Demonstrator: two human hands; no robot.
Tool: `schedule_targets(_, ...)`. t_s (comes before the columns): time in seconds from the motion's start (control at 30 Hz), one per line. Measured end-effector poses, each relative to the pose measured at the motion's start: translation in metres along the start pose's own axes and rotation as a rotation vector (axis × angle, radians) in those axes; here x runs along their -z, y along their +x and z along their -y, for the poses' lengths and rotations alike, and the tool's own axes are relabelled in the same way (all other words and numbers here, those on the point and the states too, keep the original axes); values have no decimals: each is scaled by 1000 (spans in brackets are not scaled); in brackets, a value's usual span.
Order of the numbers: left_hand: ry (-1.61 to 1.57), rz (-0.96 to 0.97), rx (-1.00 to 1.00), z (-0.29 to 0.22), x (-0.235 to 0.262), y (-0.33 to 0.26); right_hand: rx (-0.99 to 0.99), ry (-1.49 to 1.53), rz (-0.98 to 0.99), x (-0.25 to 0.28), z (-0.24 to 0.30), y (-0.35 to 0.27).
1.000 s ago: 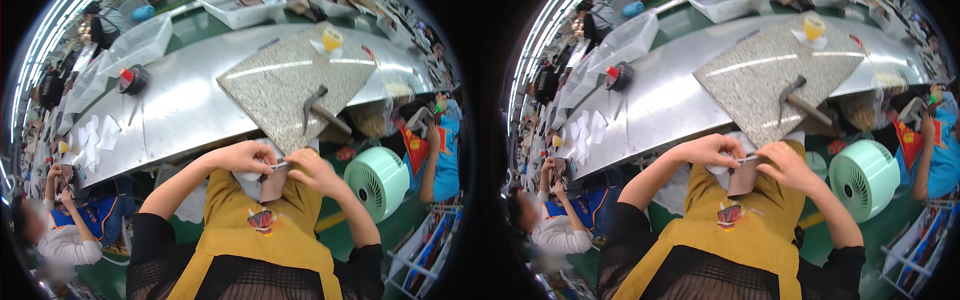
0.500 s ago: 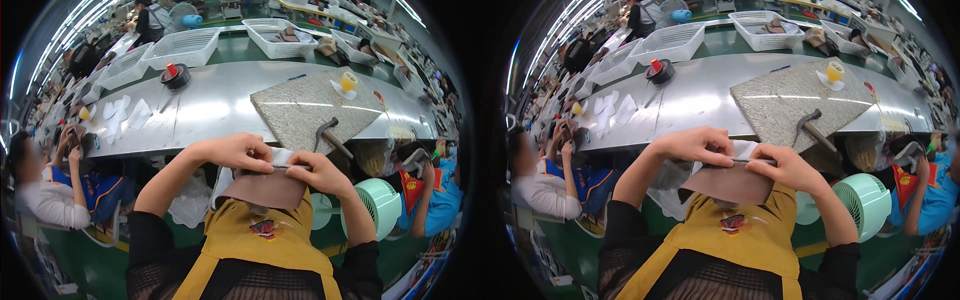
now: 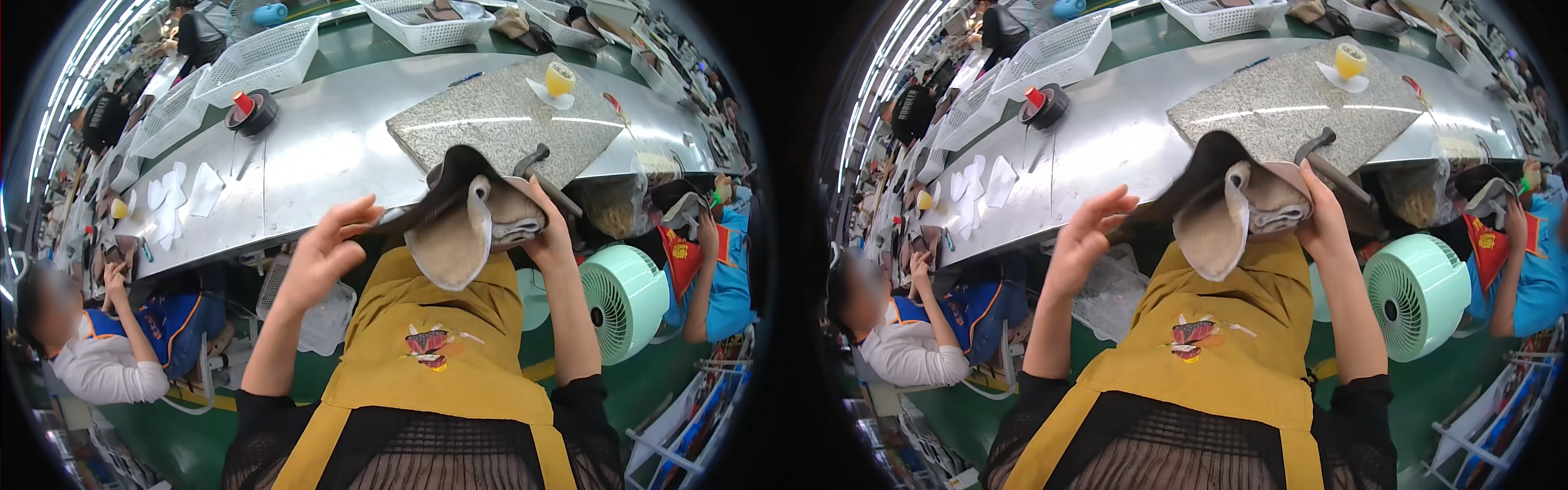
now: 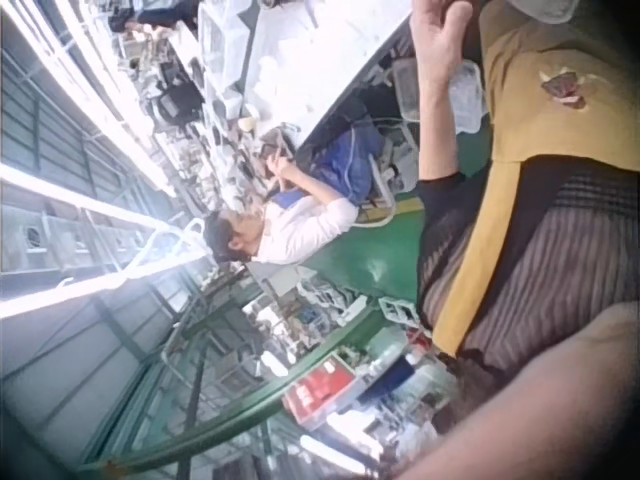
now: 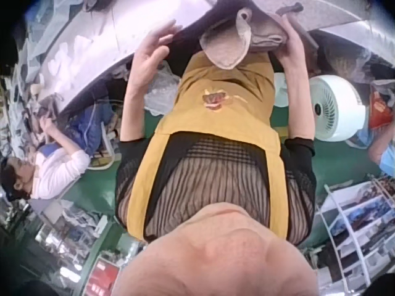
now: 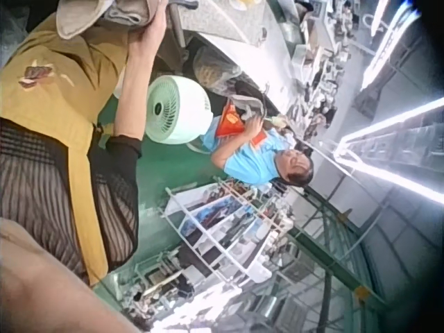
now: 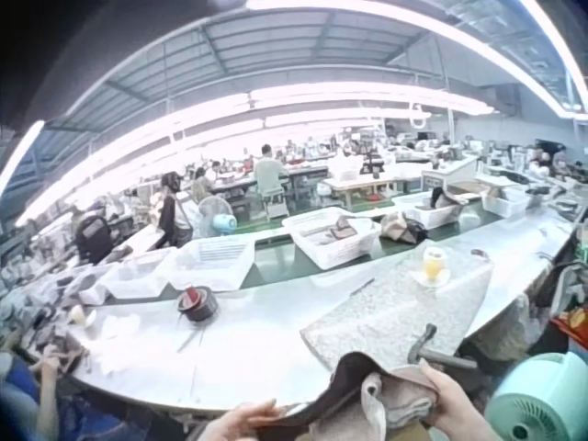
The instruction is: The person uses a hammer to tap the edges of a slipper sole onto a granite block, then flips the slipper to work on the other side. They apply glue from a bottle to the sole and press a white insole into place, smoothing it with their hands.
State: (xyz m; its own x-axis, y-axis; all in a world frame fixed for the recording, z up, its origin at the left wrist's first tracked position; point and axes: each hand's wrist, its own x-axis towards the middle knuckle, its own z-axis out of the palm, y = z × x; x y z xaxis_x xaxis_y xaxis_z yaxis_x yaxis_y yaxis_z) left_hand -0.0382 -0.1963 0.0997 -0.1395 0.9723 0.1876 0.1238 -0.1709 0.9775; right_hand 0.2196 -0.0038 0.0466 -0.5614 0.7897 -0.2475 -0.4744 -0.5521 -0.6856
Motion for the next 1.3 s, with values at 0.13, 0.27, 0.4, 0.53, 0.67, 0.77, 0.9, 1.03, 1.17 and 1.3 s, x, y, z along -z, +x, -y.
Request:
schedule_targets(0.13,498,-68,-98,12,-15,16,-44,114,-31,10,-11,3)
schedule_targets(0.27,145,-166,72,41,0,56,-127,139,-57,12,-10,1)
schedule_targets(0.4,-139,-244,193,49,12,82,-171,107,-72,10,-9,5)
schedule_targets(0.53,-186,-227,220,43,17,98,-204,222,-3,10,-13,15)
schedule_targets(0.67,-126,-191,266,41,29,108,-254,307,78,-3,-19,22)
schedule_targets(0.77,-63,-137,295,42,37,120,-249,373,114,7,-24,15)
schedule_targets(0.9,-152,-69,400,47,38,132,-131,396,255,25,-36,10)
schedule_targets(1.03,-466,-9,390,51,34,135,-92,478,185,44,-45,5)
schedule_targets(1.17,-532,1,375,70,26,124,-24,442,90,44,-47,2)
schedule_targets(1.3,-112,-9,342,66,30,148,-128,331,-1,18,-52,-6)
